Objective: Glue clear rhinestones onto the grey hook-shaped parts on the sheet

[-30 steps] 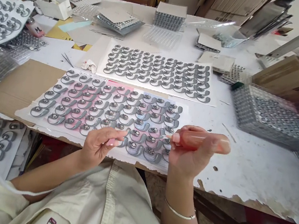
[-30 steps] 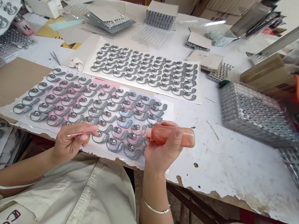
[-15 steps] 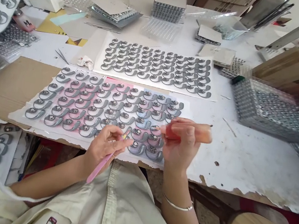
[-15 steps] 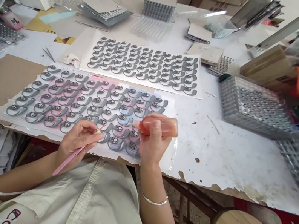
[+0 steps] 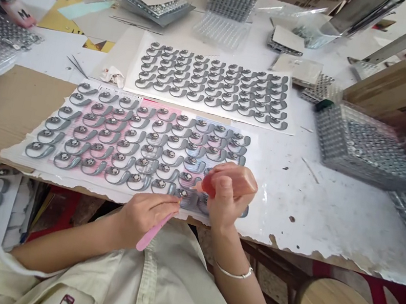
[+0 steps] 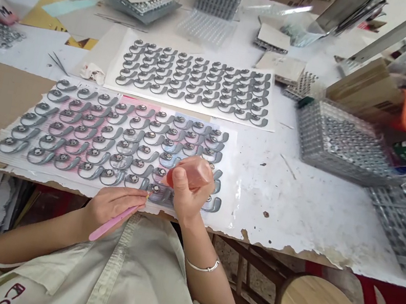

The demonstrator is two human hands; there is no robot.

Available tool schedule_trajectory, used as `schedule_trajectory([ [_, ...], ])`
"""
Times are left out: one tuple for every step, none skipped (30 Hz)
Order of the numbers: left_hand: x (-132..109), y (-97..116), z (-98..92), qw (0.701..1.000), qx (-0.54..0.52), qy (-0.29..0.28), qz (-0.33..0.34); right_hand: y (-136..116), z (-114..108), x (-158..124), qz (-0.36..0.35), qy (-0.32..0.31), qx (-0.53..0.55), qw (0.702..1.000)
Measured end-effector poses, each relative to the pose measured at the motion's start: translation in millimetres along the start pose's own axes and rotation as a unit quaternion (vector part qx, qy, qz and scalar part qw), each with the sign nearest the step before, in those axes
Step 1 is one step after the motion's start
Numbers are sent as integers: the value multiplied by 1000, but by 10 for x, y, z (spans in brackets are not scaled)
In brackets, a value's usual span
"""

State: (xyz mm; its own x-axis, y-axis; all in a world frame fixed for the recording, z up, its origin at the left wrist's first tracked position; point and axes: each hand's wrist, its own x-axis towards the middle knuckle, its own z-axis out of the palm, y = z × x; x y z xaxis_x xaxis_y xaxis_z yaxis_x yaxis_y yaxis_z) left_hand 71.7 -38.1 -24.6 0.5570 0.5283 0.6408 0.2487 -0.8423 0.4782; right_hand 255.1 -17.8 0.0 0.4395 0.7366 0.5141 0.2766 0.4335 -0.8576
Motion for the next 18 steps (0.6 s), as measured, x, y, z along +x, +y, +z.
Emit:
schedule_trajectory([
  [-5, 6, 5, 1000, 12, -2, 6, 3, 3, -7, -9, -14, 0, 1000],
  [-6, 12, 8, 1000, 23, -4, 12, 6, 5, -13, -13, -25, 1, 1000],
  [-5, 19, 7, 999, 33, -5, 17, 9, 4, -19, -12, -32, 2, 999],
  [-2, 25, 5, 999, 42, -5, 20, 11, 2, -25, -8, -38, 2, 999],
  [4, 32, 0, 999, 49, -5, 22, 12, -1, -31, -2, -44, 0, 999],
  [10, 38, -4, 998, 55, -5, 23, 10, -4, -36, 5, -50, -2, 999],
  [18, 45, -9, 998, 60, -6, 23, 8, -7, -41, 12, -56, -4, 998],
  [27, 53, -14, 998, 63, -7, 22, 4, -10, -45, 19, -64, -4, 998],
  [36, 62, -18, 997, 68, -8, 22, 0, -11, -49, 24, -73, -2, 997],
  [46, 72, -21, 997, 74, -11, 24, -4, -12, -52, 27, -82, 0, 996],
  [56, 84, -24, 996, 83, -14, 28, -6, -12, -54, 28, -91, 1, 995],
  [66, 96, -26, 995, 93, -18, 33, -5, -10, -57, 27, -99, 1, 995],
  [75, 108, -29, 994, 104, -23, 39, -3, -8, -59, 25, -105, 1, 994],
  [83, 119, -31, 992, 114, -30, 43, 1, -4, -62, 22, -110, 0, 994],
  [89, 130, -33, 991, 122, -37, 45, 7, -1, -64, 20, -115, -1, 993],
  [92, 138, -37, 990, 127, -44, 45, 13, 3, -67, 18, -119, -2, 993],
  [93, 144, -41, 989, 131, -49, 43, 19, 6, -69, 16, -122, -2, 992],
  [92, 148, -45, 989, 135, -55, 41, 23, 8, -72, 15, -125, -3, 992],
])
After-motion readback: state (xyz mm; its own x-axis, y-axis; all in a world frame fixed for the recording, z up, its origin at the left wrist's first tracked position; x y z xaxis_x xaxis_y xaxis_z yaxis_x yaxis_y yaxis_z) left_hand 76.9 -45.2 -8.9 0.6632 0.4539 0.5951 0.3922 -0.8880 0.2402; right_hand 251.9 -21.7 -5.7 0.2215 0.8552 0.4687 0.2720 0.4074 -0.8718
